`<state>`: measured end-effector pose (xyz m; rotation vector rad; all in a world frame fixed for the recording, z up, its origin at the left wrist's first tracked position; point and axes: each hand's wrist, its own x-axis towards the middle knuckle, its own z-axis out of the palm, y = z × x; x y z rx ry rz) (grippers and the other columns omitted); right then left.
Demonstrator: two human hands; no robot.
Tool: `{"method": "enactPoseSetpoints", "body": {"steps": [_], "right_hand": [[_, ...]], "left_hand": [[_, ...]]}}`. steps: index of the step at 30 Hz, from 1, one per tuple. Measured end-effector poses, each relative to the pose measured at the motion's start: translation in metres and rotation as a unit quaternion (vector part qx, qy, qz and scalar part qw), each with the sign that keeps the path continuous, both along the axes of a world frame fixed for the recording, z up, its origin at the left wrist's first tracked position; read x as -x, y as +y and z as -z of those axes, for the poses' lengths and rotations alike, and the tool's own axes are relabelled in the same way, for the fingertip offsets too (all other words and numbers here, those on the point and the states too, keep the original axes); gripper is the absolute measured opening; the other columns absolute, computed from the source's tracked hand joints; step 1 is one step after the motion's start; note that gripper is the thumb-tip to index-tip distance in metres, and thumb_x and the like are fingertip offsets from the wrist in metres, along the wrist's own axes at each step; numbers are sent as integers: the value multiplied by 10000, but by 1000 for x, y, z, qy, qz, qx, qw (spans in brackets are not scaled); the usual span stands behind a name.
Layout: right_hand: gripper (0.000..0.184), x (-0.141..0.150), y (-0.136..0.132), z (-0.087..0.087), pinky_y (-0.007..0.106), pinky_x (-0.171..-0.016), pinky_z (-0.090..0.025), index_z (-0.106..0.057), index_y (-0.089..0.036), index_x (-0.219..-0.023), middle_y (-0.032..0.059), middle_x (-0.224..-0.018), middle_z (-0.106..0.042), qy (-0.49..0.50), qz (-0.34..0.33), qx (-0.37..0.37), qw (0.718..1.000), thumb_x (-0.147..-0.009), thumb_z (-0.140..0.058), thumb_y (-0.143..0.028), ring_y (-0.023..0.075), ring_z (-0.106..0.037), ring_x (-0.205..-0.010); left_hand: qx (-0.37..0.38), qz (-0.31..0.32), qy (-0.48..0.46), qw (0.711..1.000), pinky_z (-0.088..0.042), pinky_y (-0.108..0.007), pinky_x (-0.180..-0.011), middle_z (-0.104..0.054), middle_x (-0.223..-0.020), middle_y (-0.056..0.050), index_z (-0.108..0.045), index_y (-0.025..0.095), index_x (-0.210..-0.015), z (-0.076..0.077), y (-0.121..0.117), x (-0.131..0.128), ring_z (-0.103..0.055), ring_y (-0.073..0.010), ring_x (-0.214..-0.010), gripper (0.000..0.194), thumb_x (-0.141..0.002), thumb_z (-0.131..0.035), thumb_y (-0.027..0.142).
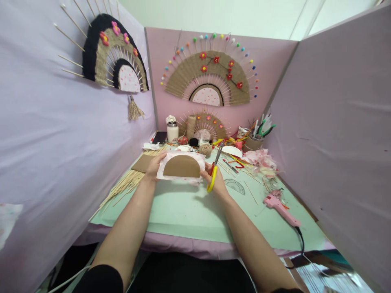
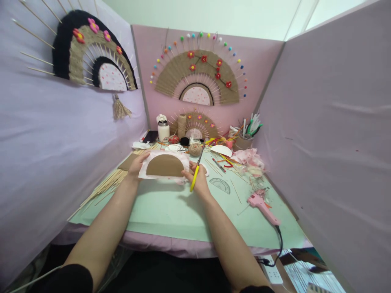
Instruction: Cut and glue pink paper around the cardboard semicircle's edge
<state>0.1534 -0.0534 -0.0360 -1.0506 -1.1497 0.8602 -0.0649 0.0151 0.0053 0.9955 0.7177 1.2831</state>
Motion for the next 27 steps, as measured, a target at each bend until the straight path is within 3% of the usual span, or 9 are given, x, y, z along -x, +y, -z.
{"method": "enactPoseSetpoints", "body": {"steps": [3,6,9,11,16,19,21,24,27], "right_hand": [[343,-1,-3,-2,290,-640,-458,-451,-204,-780,10,-792,-612,-15,-33,22,999,-616,-700,-374,174,-578,-737],[309,1,-6,-5,300,-648,-476,-539,-202,-849,18,-813,-638,-1,-70,36,997,-622,-690,-349,203,-601,-787],[351,2,-6,-6,326,-674,-504,-575,-203,-901,33,-882,-668,48,-49,67,995,-596,-705,-319,232,-621,-854],[372,1,-3,-6,333,-655,-518,-572,-201,-898,37,-885,-677,112,-20,86,990,-569,-720,-292,234,-634,-838],[303,-6,8,-6,308,-586,-537,-579,-189,-778,27,-758,-683,314,-3,104,944,-513,-726,-192,203,-649,-724],[331,-8,11,-6,291,-577,-538,-607,-181,-799,16,-750,-692,366,1,93,926,-494,-731,-152,191,-654,-704],[355,-7,9,-6,286,-566,-531,-616,-178,-829,8,-749,-696,353,5,77,932,-497,-742,-155,187,-654,-682],[358,-2,4,-6,286,-549,-515,-611,-178,-854,15,-769,-698,300,-17,70,951,-523,-748,-190,199,-657,-695],[363,2,1,-5,279,-521,-490,-579,-188,-871,15,-781,-689,240,-37,71,967,-552,-742,-241,195,-645,-681]], "left_hand": [[69,76,-50,993,-475,-405,-875,-696,-928,-103,-612,119,-1087,1,1,-2,-633,-279,-961,358,-775,-531,276],[152,77,-53,984,-474,-423,-893,-705,-911,-124,-611,99,-1105,5,4,-7,-641,-292,-962,361,-793,-495,240],[225,76,-25,971,-485,-440,-879,-708,-862,-152,-623,74,-1066,7,7,-11,-652,-304,-932,345,-804,-466,235],[209,89,-33,973,-480,-436,-889,-702,-891,-169,-624,70,-1051,5,7,-11,-636,-306,-973,386,-831,-447,334],[62,152,-109,980,-435,-411,-946,-626,-1127,-200,-609,90,-1072,-2,-6,-12,-532,-295,-1153,626,-798,-411,616],[73,303,-6,950,-428,-418,-946,-588,-1185,-226,-630,102,-1036,3,-17,-24,-562,-313,-1109,442,-776,-572,455],[72,356,53,930,-432,-408,-939,-596,-1179,-214,-632,122,-1048,10,-23,-38,-582,-302,-1082,331,-751,-640,269],[71,278,-10,958,-464,-378,-906,-651,-1102,-152,-634,159,-1050,19,-28,-64,-632,-259,-987,308,-743,-639,184],[142,186,-89,968,-475,-389,-901,-696,-970,-108,-635,164,-1013,21,-28,-85,-661,-227,-877,238,-782,-580,178]]}}
